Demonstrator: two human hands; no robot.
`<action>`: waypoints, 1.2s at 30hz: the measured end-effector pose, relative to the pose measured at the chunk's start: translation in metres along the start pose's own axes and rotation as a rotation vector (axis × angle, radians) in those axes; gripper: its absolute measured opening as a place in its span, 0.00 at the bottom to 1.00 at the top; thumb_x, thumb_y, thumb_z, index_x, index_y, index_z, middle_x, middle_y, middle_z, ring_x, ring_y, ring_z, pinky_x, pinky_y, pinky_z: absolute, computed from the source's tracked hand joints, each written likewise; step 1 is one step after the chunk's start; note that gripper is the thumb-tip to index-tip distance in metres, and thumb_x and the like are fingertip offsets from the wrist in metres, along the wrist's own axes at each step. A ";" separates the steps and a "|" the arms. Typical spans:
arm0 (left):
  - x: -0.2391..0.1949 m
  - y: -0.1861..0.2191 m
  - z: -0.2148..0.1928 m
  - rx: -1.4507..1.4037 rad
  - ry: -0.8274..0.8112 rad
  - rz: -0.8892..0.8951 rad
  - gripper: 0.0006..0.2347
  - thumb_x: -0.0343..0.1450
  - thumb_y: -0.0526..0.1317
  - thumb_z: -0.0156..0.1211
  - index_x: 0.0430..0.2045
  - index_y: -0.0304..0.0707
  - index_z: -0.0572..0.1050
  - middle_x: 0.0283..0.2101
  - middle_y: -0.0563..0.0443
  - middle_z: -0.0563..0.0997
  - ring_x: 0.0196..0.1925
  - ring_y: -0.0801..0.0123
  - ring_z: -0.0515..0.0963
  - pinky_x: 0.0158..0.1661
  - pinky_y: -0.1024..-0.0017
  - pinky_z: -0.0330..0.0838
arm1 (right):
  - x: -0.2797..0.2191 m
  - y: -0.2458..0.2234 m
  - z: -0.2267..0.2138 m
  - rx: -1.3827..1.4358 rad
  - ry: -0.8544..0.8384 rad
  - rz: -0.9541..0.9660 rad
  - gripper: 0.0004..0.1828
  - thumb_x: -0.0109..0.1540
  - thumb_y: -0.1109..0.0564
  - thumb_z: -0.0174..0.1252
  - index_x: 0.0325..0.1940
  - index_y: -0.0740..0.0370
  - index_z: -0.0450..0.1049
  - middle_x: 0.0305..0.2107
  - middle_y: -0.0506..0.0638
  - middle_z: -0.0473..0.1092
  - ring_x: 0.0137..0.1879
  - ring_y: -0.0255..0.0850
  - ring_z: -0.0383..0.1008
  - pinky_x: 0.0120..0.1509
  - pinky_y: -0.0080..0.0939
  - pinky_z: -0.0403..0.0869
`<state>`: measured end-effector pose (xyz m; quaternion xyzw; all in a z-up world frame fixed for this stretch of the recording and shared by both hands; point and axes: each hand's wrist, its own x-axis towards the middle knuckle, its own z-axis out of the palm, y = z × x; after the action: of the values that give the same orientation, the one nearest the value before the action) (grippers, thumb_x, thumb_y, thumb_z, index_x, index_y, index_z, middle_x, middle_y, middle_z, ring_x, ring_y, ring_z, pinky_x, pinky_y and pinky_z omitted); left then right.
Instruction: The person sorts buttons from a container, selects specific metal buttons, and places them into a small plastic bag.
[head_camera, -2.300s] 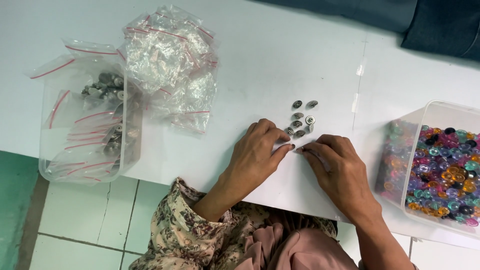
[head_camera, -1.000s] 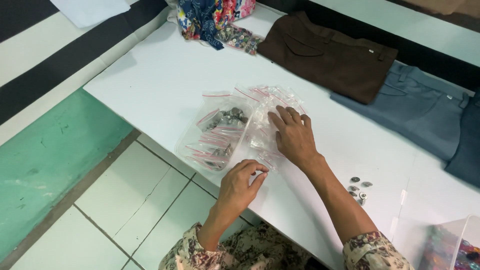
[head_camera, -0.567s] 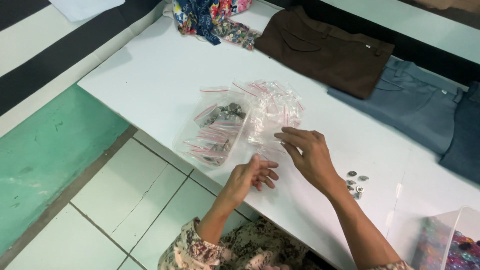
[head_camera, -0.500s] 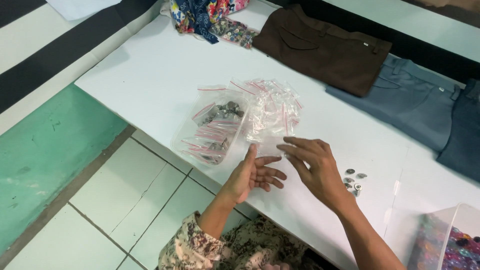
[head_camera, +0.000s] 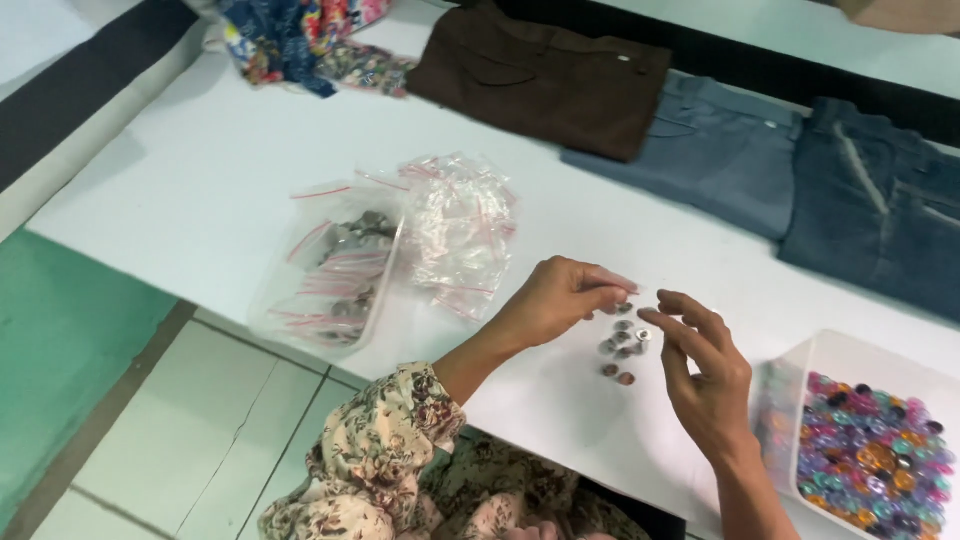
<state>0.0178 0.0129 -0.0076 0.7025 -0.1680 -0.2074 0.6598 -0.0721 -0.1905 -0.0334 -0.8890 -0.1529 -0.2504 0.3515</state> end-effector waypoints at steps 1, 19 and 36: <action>0.011 -0.006 0.005 0.000 -0.030 0.002 0.10 0.72 0.42 0.60 0.43 0.45 0.84 0.40 0.49 0.88 0.42 0.69 0.87 0.42 0.75 0.78 | 0.003 0.001 -0.003 -0.019 0.015 0.018 0.24 0.64 0.76 0.49 0.54 0.56 0.79 0.57 0.53 0.72 0.59 0.43 0.75 0.58 0.39 0.75; 0.062 -0.056 0.035 0.516 0.213 0.567 0.03 0.66 0.35 0.72 0.27 0.45 0.82 0.34 0.58 0.85 0.38 0.67 0.86 0.39 0.68 0.76 | 0.031 0.033 0.010 -0.173 0.160 -0.097 0.13 0.58 0.61 0.73 0.46 0.59 0.80 0.38 0.46 0.72 0.48 0.43 0.72 0.54 0.45 0.71; 0.043 -0.019 -0.022 0.287 -0.348 0.359 0.31 0.65 0.44 0.74 0.61 0.29 0.69 0.53 0.32 0.82 0.62 0.40 0.77 0.63 0.47 0.59 | 0.038 0.021 0.012 -0.228 -0.030 -0.177 0.08 0.60 0.63 0.62 0.37 0.50 0.75 0.49 0.42 0.77 0.61 0.48 0.71 0.66 0.51 0.57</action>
<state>0.0649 0.0116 -0.0290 0.7015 -0.4280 -0.1789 0.5410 -0.0268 -0.1932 -0.0319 -0.9098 -0.2065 -0.2830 0.2226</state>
